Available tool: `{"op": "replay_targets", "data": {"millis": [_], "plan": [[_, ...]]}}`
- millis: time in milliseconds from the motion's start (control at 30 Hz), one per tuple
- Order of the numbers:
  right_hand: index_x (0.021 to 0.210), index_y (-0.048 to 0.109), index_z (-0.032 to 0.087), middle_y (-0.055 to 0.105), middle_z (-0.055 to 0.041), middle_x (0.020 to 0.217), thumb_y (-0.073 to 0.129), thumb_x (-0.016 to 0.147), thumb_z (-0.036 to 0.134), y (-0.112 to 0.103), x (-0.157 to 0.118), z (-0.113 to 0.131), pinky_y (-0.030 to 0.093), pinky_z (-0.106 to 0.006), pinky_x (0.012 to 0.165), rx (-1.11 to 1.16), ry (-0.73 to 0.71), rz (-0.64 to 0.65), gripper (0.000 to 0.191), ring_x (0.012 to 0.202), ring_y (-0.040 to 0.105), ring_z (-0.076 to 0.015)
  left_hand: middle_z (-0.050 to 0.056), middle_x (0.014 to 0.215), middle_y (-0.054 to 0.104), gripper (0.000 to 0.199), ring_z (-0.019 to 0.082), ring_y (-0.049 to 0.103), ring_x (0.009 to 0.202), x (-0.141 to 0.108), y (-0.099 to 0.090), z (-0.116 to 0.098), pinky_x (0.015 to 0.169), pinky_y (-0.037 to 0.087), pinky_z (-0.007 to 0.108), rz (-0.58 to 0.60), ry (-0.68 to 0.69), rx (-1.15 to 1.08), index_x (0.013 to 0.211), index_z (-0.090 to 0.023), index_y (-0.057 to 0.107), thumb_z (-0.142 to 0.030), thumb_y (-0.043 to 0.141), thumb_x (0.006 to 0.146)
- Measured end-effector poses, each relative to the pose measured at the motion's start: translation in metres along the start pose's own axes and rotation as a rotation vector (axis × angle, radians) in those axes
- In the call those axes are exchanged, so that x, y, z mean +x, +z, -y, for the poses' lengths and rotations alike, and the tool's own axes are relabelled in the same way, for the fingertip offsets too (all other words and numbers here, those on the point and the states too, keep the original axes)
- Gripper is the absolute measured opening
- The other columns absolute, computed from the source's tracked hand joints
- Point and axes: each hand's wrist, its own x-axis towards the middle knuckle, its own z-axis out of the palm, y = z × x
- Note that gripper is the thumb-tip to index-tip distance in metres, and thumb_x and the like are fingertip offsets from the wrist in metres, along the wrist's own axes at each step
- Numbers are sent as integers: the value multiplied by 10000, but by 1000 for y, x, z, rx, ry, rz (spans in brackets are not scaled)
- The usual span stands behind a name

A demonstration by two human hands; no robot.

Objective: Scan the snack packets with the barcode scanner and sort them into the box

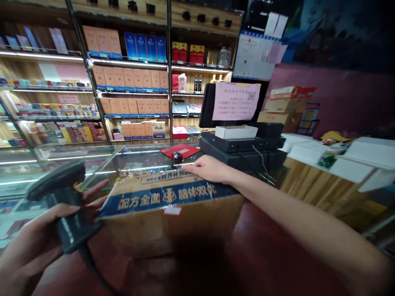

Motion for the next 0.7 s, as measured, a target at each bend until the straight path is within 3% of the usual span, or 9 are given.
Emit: {"op": "replay_targets", "data": {"millis": [100, 233, 300, 367, 467, 533, 600, 667, 700], "plan": [[425, 451, 186, 378, 33, 411, 497, 685, 716, 9, 49, -16, 268, -243, 429, 28, 150, 61, 593, 385, 322, -75, 56, 1054, 689, 645, 281, 663, 878, 14, -3, 3, 760, 549, 447, 91, -92, 24, 1279, -213, 503, -125, 594, 647], [453, 491, 188, 470, 0, 464, 526, 684, 684, 9, 63, -28, 333, -270, 482, -115, 80, -19, 548, 442, 412, -110, 20, 858, 719, 597, 194, 675, 650, 23, -21, 57, 694, 579, 369, 3, -72, -35, 1199, -209, 568, -68, 604, 619], [561, 551, 192, 558, -28, 585, 556, 695, 634, -2, 45, -29, 386, -291, 558, -167, -80, -303, 461, 546, 493, -146, -13, 730, 707, 546, 158, 640, 523, 23, -32, 87, 617, 583, 327, -124, -57, -27, 1145, -194, 595, -71, 608, 613], [737, 585, 199, 605, -63, 760, 509, 755, 590, -12, 10, -31, 435, -326, 684, -91, -197, -709, 398, 721, 560, -190, -10, 634, 685, 461, 175, 634, 504, 22, -42, 108, 566, 577, 316, -196, -101, -22, 1083, -164, 620, -113, 620, 625], [944, 543, 217, 581, -103, 982, 420, 795, 594, 1, -58, -44, 446, -395, 810, 141, -229, -1176, 424, 935, 563, -249, 5, 612, 686, 404, 203, 650, 532, 21, -52, 117, 550, 570, 302, -228, -125, -14, 1004, -135, 639, -114, 631, 601], [1078, 500, 217, 546, -137, 1121, 491, 687, 682, 35, -100, -61, 446, -425, 861, 352, -181, -1123, 608, 1036, 542, -301, 14, 636, 699, 412, 210, 655, 538, 22, -55, 115, 529, 564, 288, -248, -121, 14, 997, -126, 638, -107, 640, 586], [1261, 397, 215, 480, -164, 1283, 655, 545, 667, 81, -126, -81, 421, -435, 941, 543, 13, -731, 885, 1147, 492, -344, 24, 664, 708, 445, 220, 660, 550, 22, -56, 112, 515, 561, 290, -258, -127, 42, 1033, -116, 629, -117, 647, 588], [1289, 384, 207, 546, -163, 1232, 736, 518, 585, 122, -136, -99, 427, -441, 951, 653, 211, -536, 927, 1135, 516, -350, 29, 661, 707, 482, 233, 666, 568, 22, -54, 111, 535, 569, 313, -247, -133, 51, 1077, -106, 614, -119, 642, 597], [1268, 415, 193, 586, -163, 1182, 723, 540, 586, 137, -136, -106, 430, -445, 952, 706, 288, -525, 883, 1114, 536, -348, 31, 662, 707, 499, 236, 670, 582, 21, -53, 111, 560, 576, 328, -236, -127, 49, 1099, -103, 605, -112, 635, 601]]}}
